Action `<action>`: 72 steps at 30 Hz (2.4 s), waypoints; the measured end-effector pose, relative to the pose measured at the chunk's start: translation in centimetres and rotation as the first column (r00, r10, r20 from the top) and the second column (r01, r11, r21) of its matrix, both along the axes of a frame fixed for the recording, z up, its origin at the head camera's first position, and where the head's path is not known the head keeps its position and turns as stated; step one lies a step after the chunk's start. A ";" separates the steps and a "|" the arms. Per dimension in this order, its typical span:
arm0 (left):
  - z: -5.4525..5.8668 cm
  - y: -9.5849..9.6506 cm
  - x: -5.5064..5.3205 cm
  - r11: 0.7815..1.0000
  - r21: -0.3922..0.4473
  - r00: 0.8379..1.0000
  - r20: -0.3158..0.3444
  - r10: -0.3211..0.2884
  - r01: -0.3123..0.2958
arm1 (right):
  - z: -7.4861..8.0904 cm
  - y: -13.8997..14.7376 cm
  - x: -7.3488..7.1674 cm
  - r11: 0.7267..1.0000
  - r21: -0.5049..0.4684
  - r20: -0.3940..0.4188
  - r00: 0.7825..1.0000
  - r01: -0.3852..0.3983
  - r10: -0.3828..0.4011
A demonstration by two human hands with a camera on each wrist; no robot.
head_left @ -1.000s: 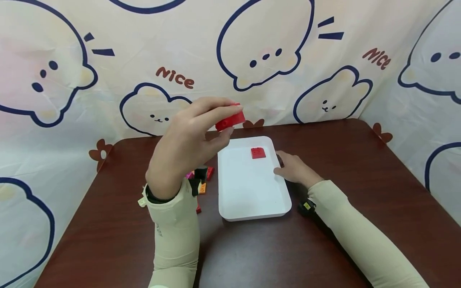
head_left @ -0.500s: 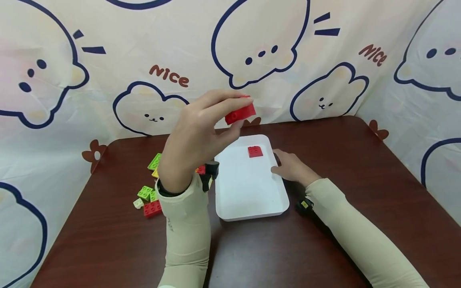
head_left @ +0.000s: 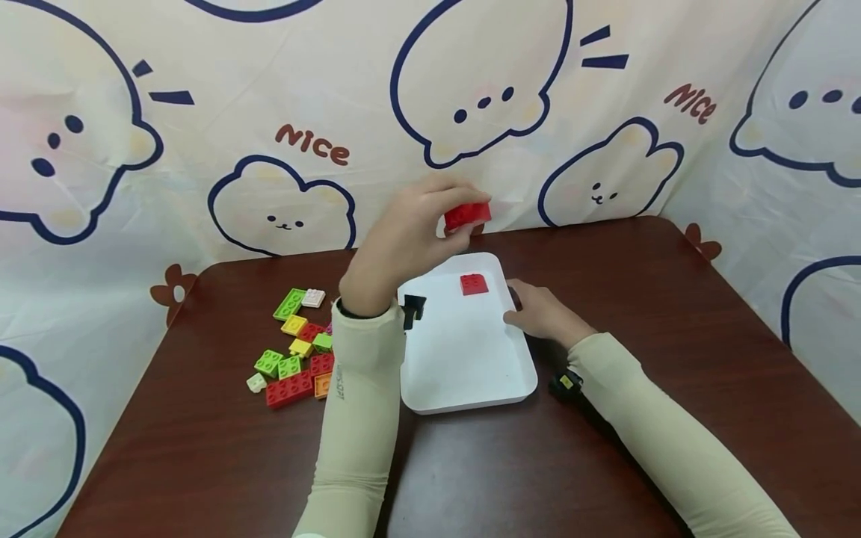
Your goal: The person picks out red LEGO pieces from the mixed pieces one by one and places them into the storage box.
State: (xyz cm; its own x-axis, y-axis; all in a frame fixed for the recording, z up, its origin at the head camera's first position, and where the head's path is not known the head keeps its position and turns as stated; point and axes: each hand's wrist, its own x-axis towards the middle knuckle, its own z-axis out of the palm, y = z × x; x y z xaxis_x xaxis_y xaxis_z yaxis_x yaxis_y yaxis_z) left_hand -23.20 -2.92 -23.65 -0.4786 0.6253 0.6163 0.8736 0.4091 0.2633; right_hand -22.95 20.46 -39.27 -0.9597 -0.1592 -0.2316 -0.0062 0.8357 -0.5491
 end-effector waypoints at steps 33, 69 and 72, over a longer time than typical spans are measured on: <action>-9.0 0.6 -7.7 0.898 -0.422 0.762 0.539 0.359 -0.125 | -0.2 0.2 -0.3 1.000 -0.002 0.027 0.999 0.018 -0.018; -12.0 1.4 -8.6 0.815 -0.567 0.695 0.538 0.477 -0.120 | -0.1 0.2 -0.1 1.000 -0.014 0.004 1.000 0.017 -0.017; -12.0 1.4 -8.6 0.812 -0.571 0.696 0.536 0.478 -0.118 | -0.2 0.2 -0.1 1.000 -0.013 0.006 1.000 0.016 -0.016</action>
State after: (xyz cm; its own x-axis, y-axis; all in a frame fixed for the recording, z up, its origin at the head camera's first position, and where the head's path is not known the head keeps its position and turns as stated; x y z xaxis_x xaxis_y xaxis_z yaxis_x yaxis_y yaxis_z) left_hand -31.78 -1.52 -35.68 -0.8433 0.4851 -0.2311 0.3730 0.8380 0.3982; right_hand -23.07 20.67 -39.44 -0.9608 -0.1474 -0.2349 0.0099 0.8283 -0.5602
